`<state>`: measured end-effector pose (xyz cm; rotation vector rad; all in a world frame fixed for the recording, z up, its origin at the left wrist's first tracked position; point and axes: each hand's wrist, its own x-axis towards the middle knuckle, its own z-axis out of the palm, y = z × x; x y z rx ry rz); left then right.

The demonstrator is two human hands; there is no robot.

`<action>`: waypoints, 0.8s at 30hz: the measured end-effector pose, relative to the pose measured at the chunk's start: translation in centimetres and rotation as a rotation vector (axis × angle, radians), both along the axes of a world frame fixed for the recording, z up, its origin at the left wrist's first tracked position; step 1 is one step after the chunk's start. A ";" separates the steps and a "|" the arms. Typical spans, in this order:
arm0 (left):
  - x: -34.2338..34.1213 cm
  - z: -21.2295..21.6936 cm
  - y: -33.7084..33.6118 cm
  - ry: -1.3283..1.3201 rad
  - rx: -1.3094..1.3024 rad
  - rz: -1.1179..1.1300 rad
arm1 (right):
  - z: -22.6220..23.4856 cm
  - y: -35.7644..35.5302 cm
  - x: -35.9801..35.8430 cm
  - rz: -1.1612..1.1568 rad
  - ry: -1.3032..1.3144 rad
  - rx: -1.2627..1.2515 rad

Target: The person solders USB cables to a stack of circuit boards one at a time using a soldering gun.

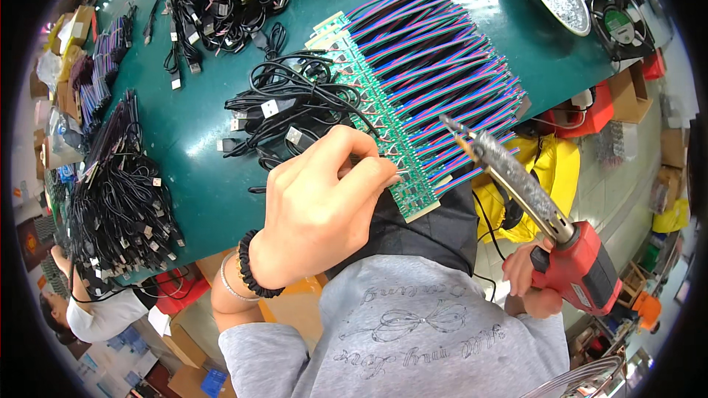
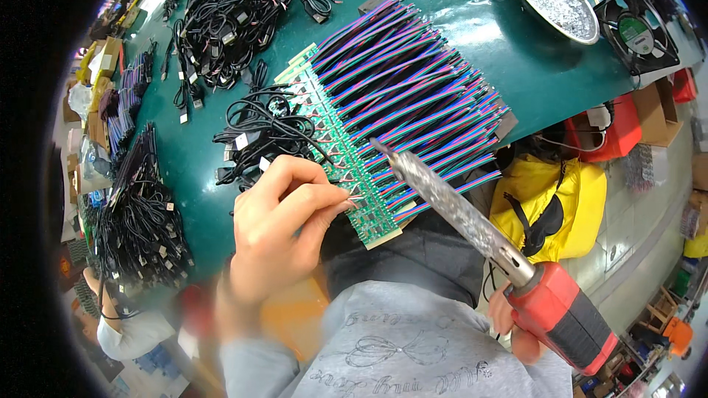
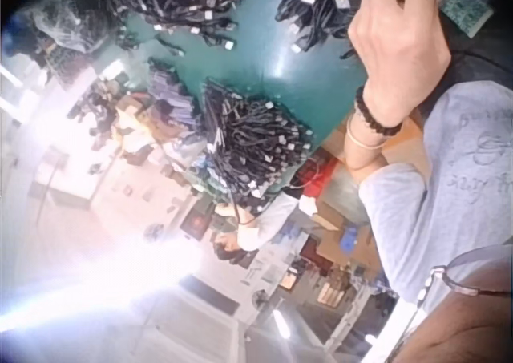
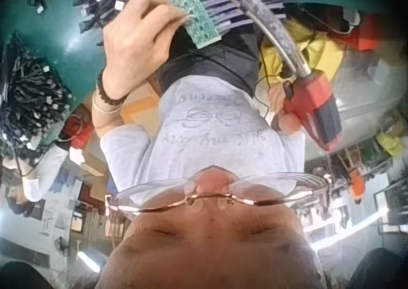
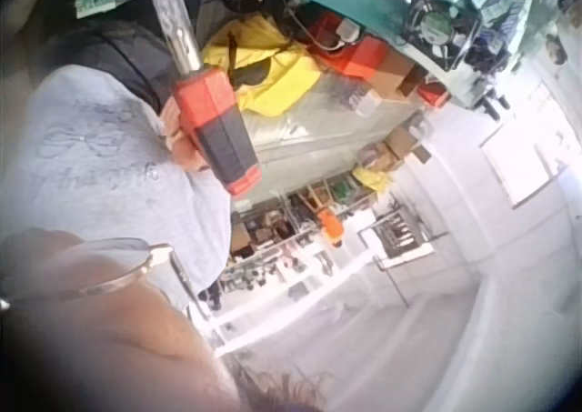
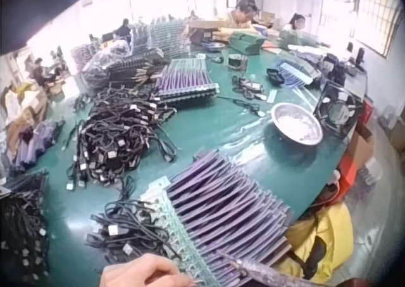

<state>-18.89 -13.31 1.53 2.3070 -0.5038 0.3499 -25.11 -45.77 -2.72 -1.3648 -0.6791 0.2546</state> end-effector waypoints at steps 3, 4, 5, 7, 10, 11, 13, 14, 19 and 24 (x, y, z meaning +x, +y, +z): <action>-0.3 0.0 0.2 -0.006 0.013 0.020 | -0.1 -3.1 -0.8 0.119 0.077 0.036; -0.1 -0.1 0.1 -0.007 0.004 0.008 | 0.1 -4.3 -1.9 0.062 0.187 -0.086; 0.0 -0.1 0.2 -0.009 -0.005 -0.004 | 0.3 -5.1 -3.6 0.005 0.297 -0.207; -0.2 0.1 0.2 0.005 0.020 -0.001 | 0.2 -5.5 -7.0 -0.339 0.590 -0.252; 0.3 0.1 0.2 0.004 0.028 -0.029 | 0.3 -5.8 -4.7 -0.060 0.479 -0.235; 0.2 0.1 0.2 -0.006 0.036 -0.034 | 0.1 -5.9 -4.0 0.043 0.439 -0.221; 0.1 0.0 0.2 -0.005 0.040 -0.032 | 0.0 -6.0 -4.3 0.146 0.399 -0.210; 0.2 0.0 0.2 -0.004 0.040 -0.036 | 0.2 -5.8 -5.5 -0.020 0.405 -0.206; 0.1 0.1 0.2 0.000 0.058 -0.029 | 2.9 -2.8 -4.0 -0.196 0.489 -0.214; -0.1 0.4 0.4 0.008 0.066 -0.028 | -2.4 -8.2 -7.2 -0.049 0.239 -0.205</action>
